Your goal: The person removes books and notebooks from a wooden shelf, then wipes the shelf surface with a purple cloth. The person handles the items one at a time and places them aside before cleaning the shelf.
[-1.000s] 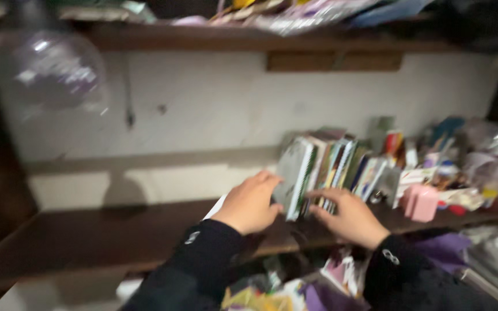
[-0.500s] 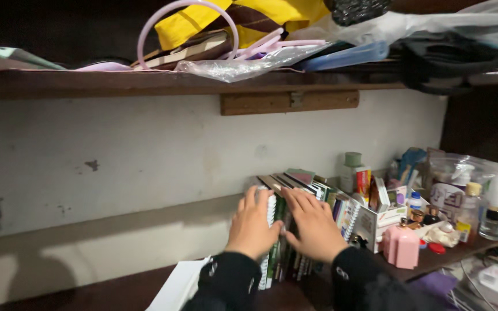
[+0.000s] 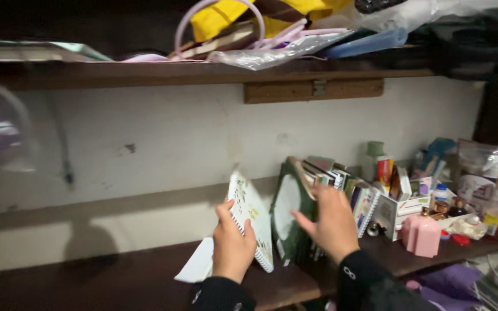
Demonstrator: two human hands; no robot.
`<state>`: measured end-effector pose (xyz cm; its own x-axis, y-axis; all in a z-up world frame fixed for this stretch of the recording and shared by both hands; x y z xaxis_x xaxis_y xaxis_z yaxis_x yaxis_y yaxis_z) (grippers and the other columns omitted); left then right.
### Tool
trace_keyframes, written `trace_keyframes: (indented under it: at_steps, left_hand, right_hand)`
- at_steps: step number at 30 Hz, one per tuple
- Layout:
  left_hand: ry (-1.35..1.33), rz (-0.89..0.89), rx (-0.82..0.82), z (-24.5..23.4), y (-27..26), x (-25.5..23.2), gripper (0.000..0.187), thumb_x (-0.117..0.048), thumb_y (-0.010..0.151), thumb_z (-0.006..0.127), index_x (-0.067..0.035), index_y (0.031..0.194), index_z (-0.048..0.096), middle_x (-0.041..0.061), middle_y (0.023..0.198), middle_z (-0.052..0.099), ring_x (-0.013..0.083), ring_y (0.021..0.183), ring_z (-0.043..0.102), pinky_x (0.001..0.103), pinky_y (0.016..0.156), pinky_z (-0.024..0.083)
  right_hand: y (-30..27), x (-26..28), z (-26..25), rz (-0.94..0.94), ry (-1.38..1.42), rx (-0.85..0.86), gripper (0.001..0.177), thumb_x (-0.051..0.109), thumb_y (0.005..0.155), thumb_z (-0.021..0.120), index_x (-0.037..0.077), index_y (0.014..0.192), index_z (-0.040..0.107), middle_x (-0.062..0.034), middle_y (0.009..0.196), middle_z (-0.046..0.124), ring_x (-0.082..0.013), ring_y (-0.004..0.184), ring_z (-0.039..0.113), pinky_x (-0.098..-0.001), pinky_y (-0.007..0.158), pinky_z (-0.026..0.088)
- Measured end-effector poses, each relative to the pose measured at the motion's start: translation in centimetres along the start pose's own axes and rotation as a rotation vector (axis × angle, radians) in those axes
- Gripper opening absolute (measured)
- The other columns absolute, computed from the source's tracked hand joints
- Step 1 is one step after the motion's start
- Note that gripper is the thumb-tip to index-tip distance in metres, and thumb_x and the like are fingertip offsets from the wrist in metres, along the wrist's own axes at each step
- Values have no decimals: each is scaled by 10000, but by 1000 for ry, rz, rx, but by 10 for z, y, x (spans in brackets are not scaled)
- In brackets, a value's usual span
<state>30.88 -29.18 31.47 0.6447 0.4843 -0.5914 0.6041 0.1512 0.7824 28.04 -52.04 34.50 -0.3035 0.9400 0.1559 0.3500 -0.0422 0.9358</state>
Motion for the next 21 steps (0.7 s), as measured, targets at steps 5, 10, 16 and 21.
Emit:
trace_keyframes:
  at_steps: [5,10,16,21]
  left_hand:
    - [-27,181,-39,-74,-43,-43,468,-43,880,670,-32,1287,438,298,1072,731,437,925,742,464,758,604]
    - [-44,37,-204,-193,-82,-67,643,18,772,797,-39,1296,430,209,1079,706,252,957,757,355,774,614]
    - [-340,-151,-230,-310,-147,-23,654,121,836,643,-38,1378,313,197,1226,638,225,1082,686,347,894,631]
    - [4,-637,-333,-348,-262,123,284,36,857,729,-23,1123,650,165,1219,684,221,1089,681,414,930,578]
  right_hand:
    - [-50,-14,-9,392,406,-116,734,297,688,854,2,1282,538,-99,641,643,-251,533,650,-374,516,522]
    - [-77,-13,-30,444,507,-47,391,250,863,833,8,1150,723,-95,870,766,-100,683,644,-297,628,529]
    - [-105,33,-77,341,918,97,291,116,929,783,-38,1169,725,-33,1001,737,-45,844,620,-227,741,504]
    - [-138,117,-106,-89,717,206,353,171,811,828,-8,1098,726,-72,996,762,-123,819,707,-247,739,554]
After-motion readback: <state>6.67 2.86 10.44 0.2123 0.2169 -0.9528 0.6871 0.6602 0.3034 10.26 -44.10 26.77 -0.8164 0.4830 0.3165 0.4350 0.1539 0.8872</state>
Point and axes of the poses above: each hand's wrist, its own y-axis towards the middle knuckle, its own z-axis out of the palm, x = y × z, the point moved 7 cm from there along y, towards the middle knuckle
